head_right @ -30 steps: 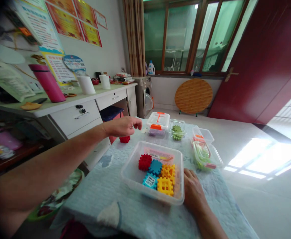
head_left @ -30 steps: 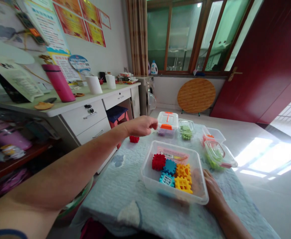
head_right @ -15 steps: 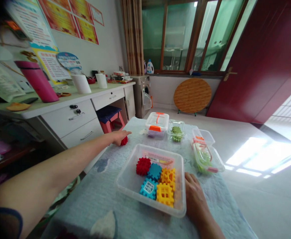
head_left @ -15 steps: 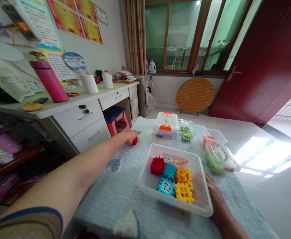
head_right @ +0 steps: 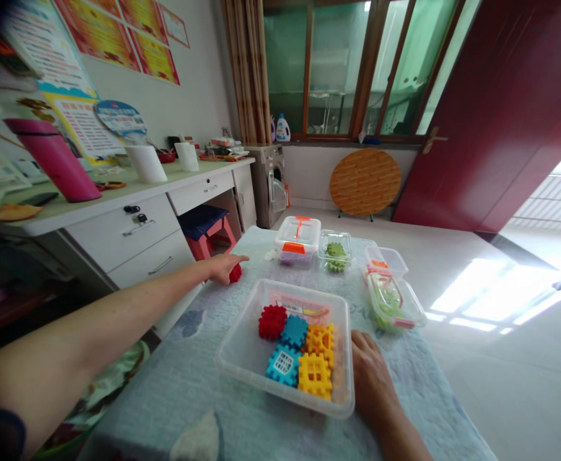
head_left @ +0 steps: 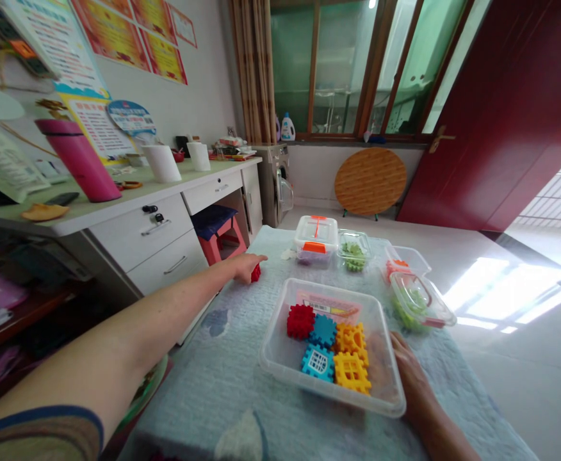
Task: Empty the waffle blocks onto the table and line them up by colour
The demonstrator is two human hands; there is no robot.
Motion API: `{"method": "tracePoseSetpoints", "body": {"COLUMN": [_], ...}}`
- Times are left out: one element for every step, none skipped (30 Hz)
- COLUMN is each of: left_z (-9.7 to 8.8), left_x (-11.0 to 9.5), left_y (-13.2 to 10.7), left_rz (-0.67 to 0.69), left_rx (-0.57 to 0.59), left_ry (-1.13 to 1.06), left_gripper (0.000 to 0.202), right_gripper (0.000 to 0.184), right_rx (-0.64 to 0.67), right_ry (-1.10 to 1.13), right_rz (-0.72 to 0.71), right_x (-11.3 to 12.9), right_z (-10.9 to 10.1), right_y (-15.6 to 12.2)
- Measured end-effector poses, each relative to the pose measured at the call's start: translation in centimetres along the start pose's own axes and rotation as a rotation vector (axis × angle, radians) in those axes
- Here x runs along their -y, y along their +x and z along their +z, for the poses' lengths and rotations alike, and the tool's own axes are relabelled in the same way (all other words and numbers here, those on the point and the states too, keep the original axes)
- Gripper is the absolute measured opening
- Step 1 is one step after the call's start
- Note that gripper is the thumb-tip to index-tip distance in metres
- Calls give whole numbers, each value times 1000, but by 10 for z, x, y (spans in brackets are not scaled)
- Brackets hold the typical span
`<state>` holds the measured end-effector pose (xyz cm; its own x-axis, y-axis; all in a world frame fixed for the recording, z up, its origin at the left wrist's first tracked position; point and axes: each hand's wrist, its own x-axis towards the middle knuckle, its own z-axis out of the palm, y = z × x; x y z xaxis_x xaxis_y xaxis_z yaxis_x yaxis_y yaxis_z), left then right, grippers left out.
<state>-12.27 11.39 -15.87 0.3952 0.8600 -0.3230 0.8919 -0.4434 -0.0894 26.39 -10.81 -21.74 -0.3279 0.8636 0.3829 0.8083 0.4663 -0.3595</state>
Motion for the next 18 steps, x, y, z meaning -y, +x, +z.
{"method": "tracePoseSetpoints", "body": {"left_z": [0,1,1,2,3,3,3,3,1,-3,-8,-16,-26,-38,-51,-65,-79,-90], "left_x": [0,0,1,1,0,0,0,1,1,1,0,-1,-3,-7,-12,-20,-31,-43], "left_y": [-2,-3,-5,-6,-7,-9,-10,-12,-14,-18,-23,-29,-38,-47,-58,-70,-83,-95], "left_rz": [-1,-4,-8,-12,-15,-16,-16,-17,-18,-15,-7,5,32,63,98,144,198,242], "left_rx": [-8,-16,-23,-30,-36,-42,-48,-52,-59,-71,-94,-127,-175,-233,-291,-347,-379,-399], "left_ry": [-8,-16,-25,-34,-43,-53,-63,-71,-83,-102,-131,-169,-221,-265,-304,-347,-387,-422], "left_gripper": [102,100,98,97,95,95,94,94,94,93,92,91,89,88,87,85,82,80], "right_gripper": [26,26,26,26,25,25,25,24,24,24,23,23,24,24,24,25,25,25], "right_rx": [-2,-5,-9,-13,-15,-15,-16,-16,-15,-14,-13,-13,-11,-9,-8,-9,-9,-9], "right_ry": [-1,0,2,4,6,8,9,9,7,5,1,-3,-7,-10,-12,-15,-19,-23], "right_rz": [3,5,7,8,9,10,12,12,14,17,22,27,29,27,22,14,8,5], "right_x": [1,1,1,2,2,1,1,1,0,0,0,0,0,0,0,0,0,1], "right_z": [0,0,0,0,0,0,1,1,1,2,2,2,3,2,2,2,2,1], "right_y": [0,0,1,1,1,0,0,0,0,0,0,0,0,0,0,0,1,1]}}
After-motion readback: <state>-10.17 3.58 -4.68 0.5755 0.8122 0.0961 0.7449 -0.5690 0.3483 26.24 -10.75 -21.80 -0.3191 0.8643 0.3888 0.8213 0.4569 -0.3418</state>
